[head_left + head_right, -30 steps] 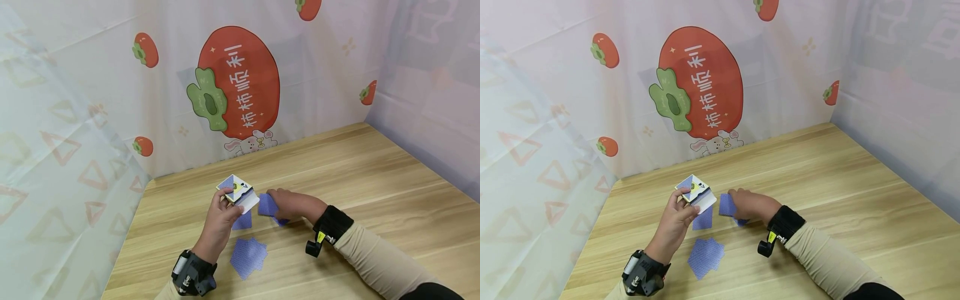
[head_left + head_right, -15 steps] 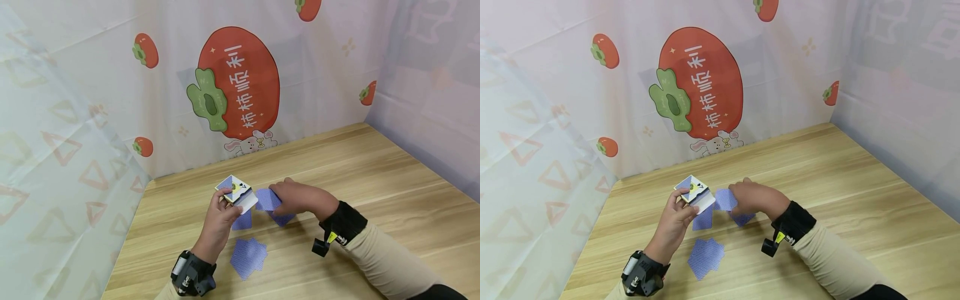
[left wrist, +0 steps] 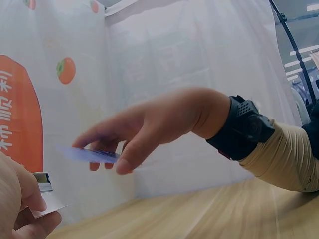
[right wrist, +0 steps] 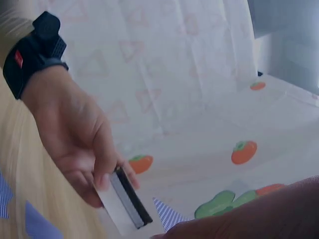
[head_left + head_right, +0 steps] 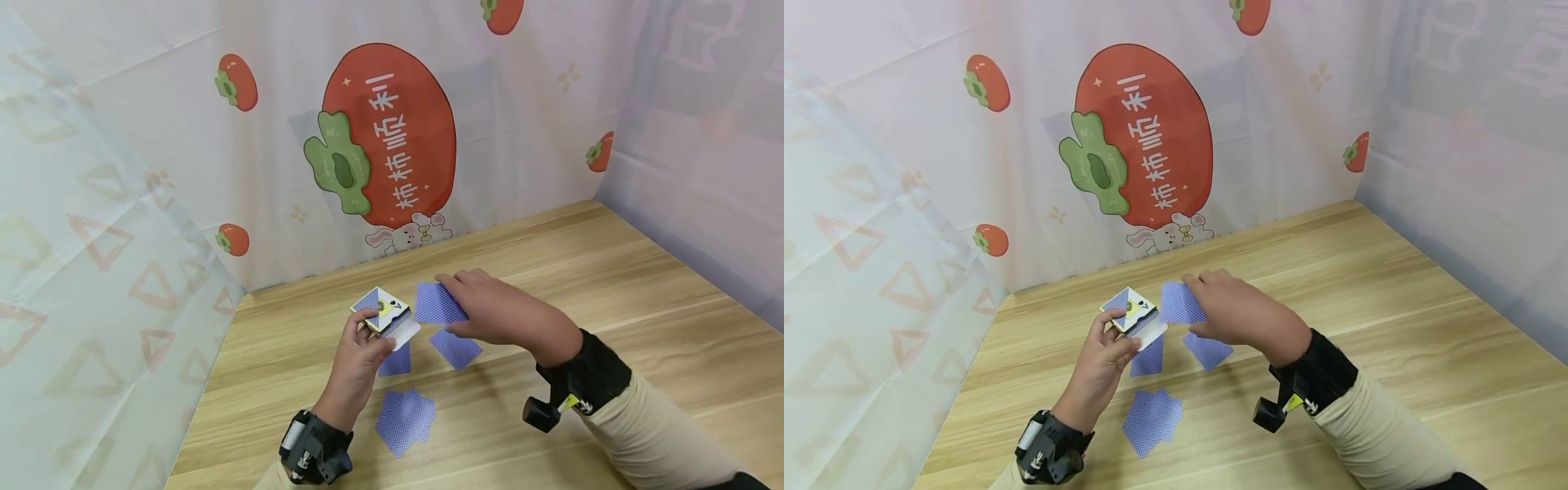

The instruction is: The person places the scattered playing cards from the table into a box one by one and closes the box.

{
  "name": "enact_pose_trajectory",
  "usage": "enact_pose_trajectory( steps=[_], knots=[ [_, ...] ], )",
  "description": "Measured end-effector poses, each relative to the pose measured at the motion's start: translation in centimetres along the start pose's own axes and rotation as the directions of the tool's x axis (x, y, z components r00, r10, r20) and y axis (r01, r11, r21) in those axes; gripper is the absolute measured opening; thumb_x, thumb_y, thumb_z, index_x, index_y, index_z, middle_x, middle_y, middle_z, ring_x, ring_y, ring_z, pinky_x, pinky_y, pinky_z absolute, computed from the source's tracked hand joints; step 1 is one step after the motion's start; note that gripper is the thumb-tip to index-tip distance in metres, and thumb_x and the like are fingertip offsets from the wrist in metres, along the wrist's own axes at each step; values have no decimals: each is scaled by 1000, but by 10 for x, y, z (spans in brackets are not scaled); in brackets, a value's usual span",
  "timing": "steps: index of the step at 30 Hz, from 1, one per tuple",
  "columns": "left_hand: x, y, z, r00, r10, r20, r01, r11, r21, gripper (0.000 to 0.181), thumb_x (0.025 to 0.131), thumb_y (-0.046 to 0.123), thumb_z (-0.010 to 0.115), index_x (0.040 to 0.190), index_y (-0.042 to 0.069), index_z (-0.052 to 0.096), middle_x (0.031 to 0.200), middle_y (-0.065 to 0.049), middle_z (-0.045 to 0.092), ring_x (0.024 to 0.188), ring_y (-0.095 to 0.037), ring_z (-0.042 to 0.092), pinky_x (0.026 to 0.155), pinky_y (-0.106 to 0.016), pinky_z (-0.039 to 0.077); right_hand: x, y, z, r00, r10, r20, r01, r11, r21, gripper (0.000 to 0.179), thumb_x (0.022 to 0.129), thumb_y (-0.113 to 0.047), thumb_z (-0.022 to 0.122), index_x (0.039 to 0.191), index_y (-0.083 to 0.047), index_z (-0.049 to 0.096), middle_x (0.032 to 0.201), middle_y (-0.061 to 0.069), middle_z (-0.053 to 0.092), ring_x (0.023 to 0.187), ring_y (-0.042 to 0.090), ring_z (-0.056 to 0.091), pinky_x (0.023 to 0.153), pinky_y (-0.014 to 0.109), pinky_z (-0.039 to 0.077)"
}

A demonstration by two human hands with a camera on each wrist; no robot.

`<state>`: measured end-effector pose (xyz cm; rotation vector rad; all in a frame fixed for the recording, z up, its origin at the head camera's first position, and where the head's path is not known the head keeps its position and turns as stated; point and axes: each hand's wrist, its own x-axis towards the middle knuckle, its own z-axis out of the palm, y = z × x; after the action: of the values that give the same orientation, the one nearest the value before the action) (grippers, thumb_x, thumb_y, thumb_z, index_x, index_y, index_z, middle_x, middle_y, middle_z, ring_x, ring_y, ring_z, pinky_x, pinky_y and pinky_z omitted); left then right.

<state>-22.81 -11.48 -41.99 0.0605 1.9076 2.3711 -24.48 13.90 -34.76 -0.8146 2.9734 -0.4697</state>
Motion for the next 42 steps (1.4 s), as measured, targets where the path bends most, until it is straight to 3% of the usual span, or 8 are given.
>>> enact_pose_trajectory(
  steps=[7,16,25,35,42],
  knots=[
    [0,0,0,1000,7,10,-7,1000,1,60,90,-12,59,139,10,32,151,-22,37,125,-29,50,90,-27,50,-8,-14,-3,997,-56,46,56,998,9,76,87,-39,79,149,-8,48,145,12,53,123,29,52,99,46,52],
    [1,3,0,1000,11,-2,-11,1000,9,60,90,-12,58,140,9,32,152,-21,37,125,-29,48,88,-27,50,-9,-17,-2,989,-140,57,139,990,23,63,89,-39,77,143,-13,57,135,8,59,114,23,56,95,42,54],
    [1,4,2,1000,16,4,-16,1000,13,63,89,-12,60,140,12,33,153,-18,37,126,-27,50,88,-28,51,-2,-17,6,991,-131,21,131,991,16,59,91,-45,73,140,-15,60,136,7,59,112,21,60,94,42,55],
    [1,5,6,999,43,15,-43,999,6,62,90,-10,64,139,12,34,149,-20,41,123,-25,55,89,-28,52,1,-29,14,994,-90,-59,87,995,-52,61,87,-56,73,134,-18,65,127,4,62,98,16,63,79,33,57],
    [0,2,8,997,61,51,-62,998,18,62,92,-6,65,141,9,31,150,-21,39,129,-26,53,92,-27,52,3,-36,20,994,-45,-102,38,997,-72,60,86,-59,72,130,-19,67,123,3,65,93,15,63,71,30,56]
  ],
)
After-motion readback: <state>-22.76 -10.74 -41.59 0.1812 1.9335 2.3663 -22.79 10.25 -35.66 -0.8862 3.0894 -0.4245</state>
